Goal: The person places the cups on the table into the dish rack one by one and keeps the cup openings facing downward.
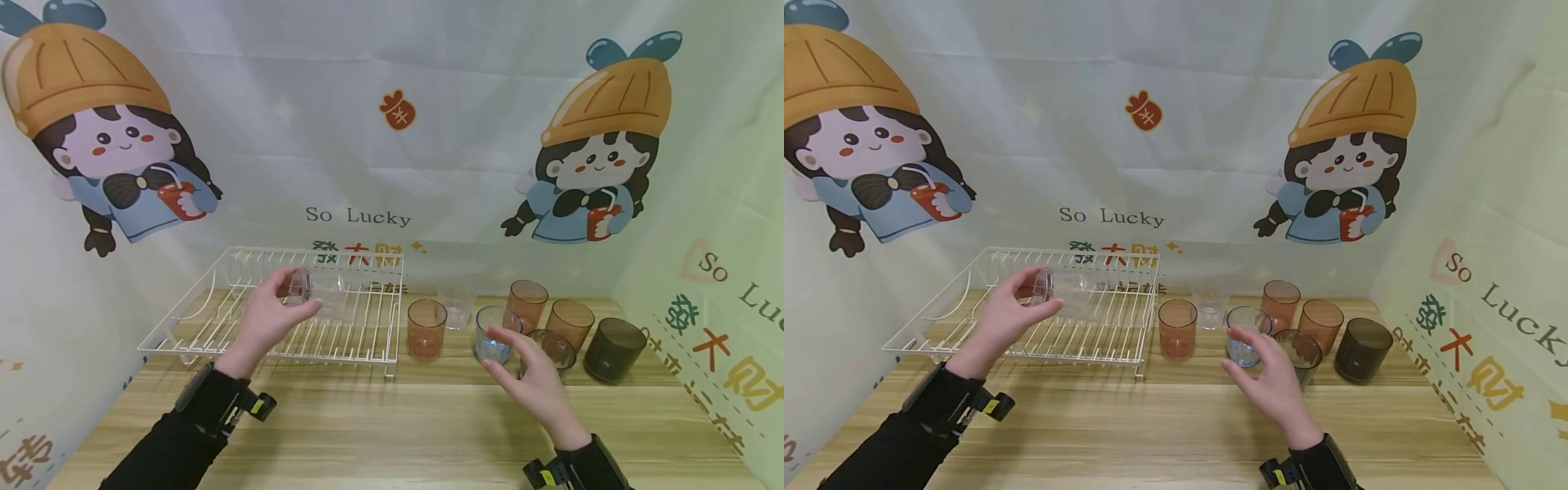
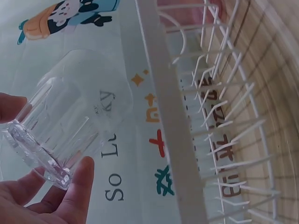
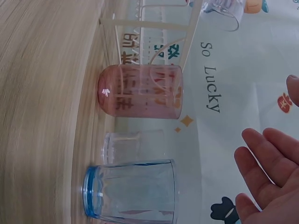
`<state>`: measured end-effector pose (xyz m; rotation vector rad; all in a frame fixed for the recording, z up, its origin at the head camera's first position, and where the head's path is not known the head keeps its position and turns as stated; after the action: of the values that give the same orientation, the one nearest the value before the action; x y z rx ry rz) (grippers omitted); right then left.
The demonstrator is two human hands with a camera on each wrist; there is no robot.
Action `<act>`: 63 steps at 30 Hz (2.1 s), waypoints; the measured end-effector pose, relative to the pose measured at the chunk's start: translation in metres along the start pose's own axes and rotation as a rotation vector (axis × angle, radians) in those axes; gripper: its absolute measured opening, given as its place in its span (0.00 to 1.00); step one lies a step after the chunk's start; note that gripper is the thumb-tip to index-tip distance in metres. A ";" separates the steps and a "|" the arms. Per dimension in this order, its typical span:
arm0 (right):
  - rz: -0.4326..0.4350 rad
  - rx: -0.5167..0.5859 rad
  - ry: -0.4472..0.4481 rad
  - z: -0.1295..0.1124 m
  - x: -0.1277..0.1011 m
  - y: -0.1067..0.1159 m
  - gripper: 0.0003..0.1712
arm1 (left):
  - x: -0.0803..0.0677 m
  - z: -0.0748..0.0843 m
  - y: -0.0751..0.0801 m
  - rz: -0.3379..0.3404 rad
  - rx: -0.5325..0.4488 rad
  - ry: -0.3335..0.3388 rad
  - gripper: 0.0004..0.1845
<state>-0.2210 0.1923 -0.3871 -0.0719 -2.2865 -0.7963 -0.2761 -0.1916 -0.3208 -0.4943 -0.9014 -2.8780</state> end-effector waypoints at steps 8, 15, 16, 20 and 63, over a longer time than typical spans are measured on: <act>-0.009 -0.048 0.024 0.006 0.000 0.000 0.28 | 0.014 -0.004 0.017 -0.032 0.062 0.033 0.40; -0.020 -0.077 0.025 0.009 0.000 0.002 0.28 | 0.028 -0.004 0.031 -0.044 0.144 0.045 0.41; -0.021 -0.082 0.025 0.009 0.001 0.002 0.28 | 0.030 -0.004 0.033 -0.046 0.154 0.044 0.41; -0.023 -0.101 0.025 0.011 0.001 0.003 0.29 | 0.037 -0.005 0.039 -0.054 0.195 0.057 0.41; 0.016 -0.346 0.001 0.024 0.013 0.009 0.31 | 0.160 -0.159 0.066 0.173 0.525 0.159 0.50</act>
<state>-0.2427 0.2107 -0.3874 -0.2463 -2.1214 -1.1743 -0.4603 -0.3337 -0.3557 -0.2688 -1.4338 -2.3510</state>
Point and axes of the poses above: each hand's wrist, its own x-axis towards the middle knuckle, its own y-axis out of the back of the hand, z = x × y, the point moved 2 cm from there along x, towards the middle knuckle
